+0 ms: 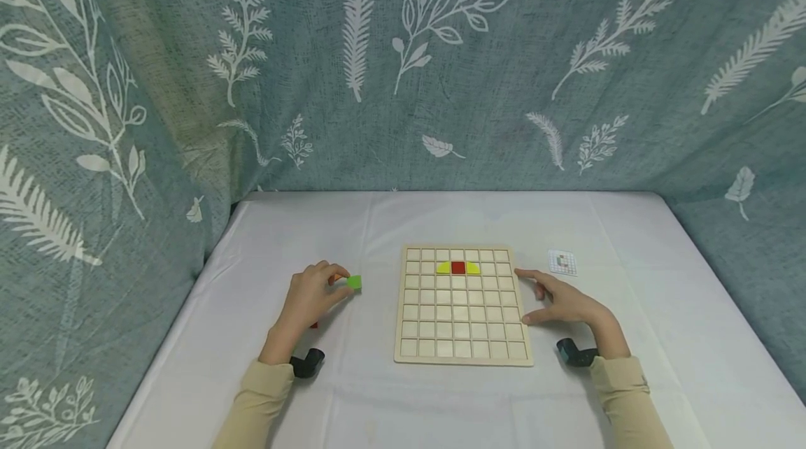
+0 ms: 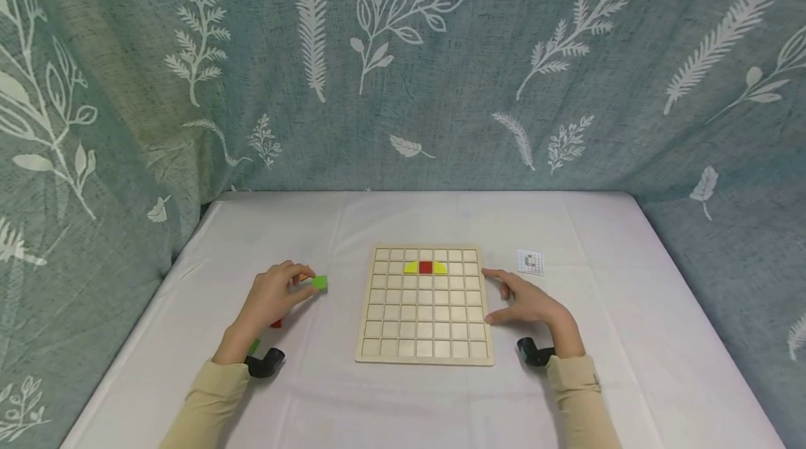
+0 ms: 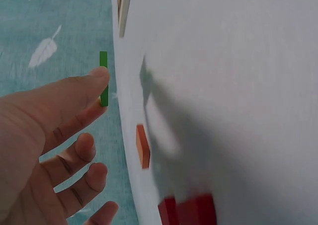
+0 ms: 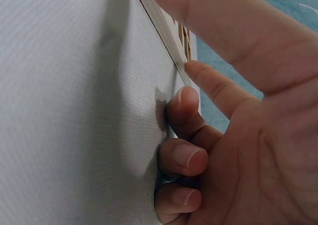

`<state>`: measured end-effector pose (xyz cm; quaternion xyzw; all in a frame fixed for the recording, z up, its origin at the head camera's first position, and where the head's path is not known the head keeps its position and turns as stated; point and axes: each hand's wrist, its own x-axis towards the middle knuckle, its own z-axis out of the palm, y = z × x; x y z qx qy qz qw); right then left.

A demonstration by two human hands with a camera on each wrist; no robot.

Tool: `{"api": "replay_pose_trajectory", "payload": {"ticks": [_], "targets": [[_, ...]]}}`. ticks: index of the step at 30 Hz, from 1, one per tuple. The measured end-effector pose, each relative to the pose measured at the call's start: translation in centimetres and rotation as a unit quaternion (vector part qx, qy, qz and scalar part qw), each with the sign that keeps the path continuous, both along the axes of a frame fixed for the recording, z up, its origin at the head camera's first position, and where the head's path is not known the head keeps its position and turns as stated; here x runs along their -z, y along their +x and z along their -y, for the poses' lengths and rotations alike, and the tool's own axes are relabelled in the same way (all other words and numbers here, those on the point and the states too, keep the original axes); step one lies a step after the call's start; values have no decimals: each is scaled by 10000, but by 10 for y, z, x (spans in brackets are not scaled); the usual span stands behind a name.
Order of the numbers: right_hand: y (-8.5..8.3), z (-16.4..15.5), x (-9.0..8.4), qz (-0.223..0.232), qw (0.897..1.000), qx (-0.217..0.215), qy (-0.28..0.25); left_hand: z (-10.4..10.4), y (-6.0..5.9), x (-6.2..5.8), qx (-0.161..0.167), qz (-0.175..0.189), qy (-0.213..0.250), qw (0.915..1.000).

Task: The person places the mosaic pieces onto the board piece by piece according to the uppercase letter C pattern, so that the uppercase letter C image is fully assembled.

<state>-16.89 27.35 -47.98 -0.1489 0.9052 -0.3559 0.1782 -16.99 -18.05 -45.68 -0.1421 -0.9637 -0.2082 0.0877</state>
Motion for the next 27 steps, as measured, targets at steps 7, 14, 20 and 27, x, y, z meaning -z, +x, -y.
{"api": "replay_pose_trajectory", "payload": {"ticks": [7, 14, 20, 27], "targets": [[0, 1, -2, -87, 10000, -43, 4, -14, -3, 2, 73, 62, -104, 9999], [2, 3, -3, -9, 10000, 14, -53, -30, -5, 5, 218, 166, -99, 9996], [2, 2, -3, -50, 10000, -26, -54, -43, -7, 6, 306, 179, -42, 9994], [3, 3, -4, -57, 10000, -33, -38, -59, -7, 7, 363, 346, 58, 9987]]}}
